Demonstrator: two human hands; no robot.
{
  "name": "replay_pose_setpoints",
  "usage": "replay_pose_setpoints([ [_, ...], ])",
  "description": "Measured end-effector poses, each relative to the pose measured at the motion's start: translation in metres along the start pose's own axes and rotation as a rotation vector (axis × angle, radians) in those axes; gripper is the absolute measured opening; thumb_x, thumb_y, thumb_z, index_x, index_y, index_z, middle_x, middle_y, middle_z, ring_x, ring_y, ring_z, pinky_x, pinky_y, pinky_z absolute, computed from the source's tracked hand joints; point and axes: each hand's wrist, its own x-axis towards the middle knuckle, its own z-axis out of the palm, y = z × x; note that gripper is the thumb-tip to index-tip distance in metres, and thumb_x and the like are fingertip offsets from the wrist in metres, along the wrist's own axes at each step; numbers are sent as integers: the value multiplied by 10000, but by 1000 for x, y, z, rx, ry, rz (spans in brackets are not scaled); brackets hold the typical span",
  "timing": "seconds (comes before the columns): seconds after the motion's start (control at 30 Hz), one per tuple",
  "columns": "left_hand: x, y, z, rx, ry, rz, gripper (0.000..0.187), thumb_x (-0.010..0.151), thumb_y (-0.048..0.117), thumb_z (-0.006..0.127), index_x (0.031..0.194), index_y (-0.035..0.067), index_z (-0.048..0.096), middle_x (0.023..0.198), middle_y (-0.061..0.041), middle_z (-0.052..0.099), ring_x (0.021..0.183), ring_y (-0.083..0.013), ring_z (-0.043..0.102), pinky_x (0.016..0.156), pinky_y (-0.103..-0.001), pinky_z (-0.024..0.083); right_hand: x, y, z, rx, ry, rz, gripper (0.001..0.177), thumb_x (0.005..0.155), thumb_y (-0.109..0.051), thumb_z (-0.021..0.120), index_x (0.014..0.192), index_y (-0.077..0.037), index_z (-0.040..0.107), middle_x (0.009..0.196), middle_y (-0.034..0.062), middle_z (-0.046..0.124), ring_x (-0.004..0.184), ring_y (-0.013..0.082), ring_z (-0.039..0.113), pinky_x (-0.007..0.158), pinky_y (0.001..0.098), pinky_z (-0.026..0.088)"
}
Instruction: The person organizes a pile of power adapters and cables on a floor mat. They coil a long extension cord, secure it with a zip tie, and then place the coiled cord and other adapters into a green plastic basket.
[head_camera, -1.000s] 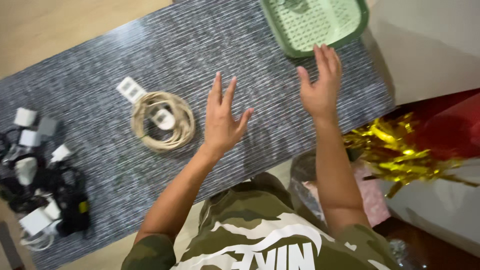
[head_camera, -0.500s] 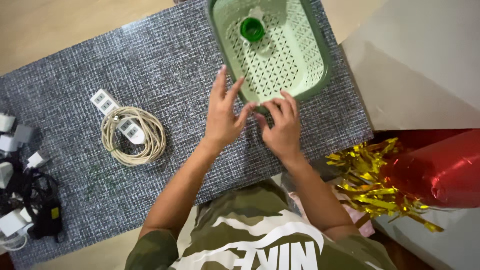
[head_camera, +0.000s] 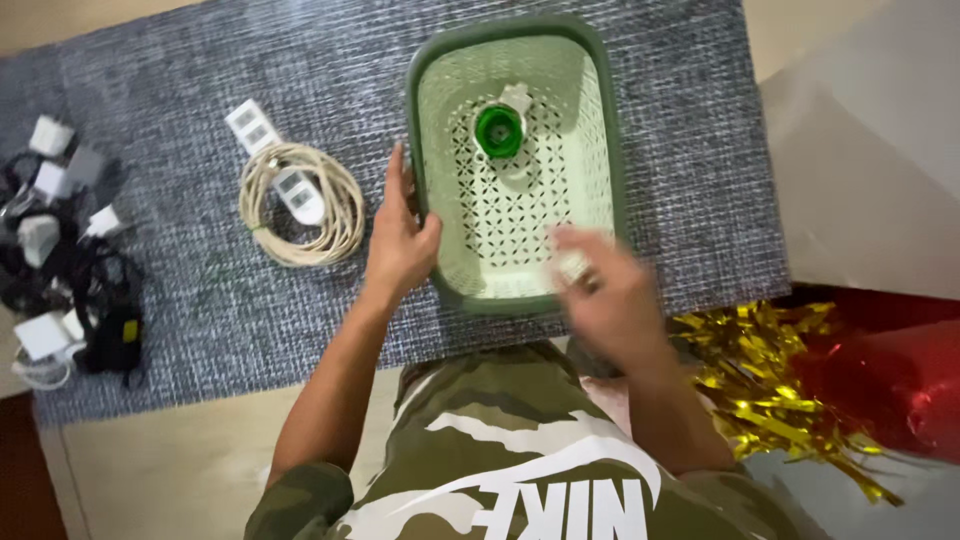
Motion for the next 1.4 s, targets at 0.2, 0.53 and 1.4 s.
replay_pose_setpoints([
  [0.2, 7, -10, -39, 249, -63, 1, 810, 829, -82, 514, 1589, 131, 330, 1441, -247, 595, 1279, -384, 621, 1053, -436, 483, 56, 24, -10, -334, 275, -330, 412, 953, -179, 807, 1342, -95, 698, 1484, 169, 578, 1409, 375, 499, 1178, 504, 421],
  [0.53, 24, 9, -41, 330, -217, 165, 683, 796, -123, 521, 1395, 188, 628, 1311, -132, 699, 1140, -320, 707, 963, -401, 541, 71, 34, 15, -565, 78, -511, 536, 956, -266, 774, 1449, -97, 653, 1599, 239, 435, 1479, 443, 350, 1211, 566, 307],
  [1.4, 50, -110, -150, 706, 250, -345, 1222, 674, 513, 924, 1592, 80, 244, 1204, -208, 633, 1057, -384, 661, 881, -490, 552, 52, 30, 70, -634, 153, -397, 497, 955, -358, 766, 1373, -96, 696, 1516, 191, 556, 1522, 447, 322, 1200, 602, 284],
])
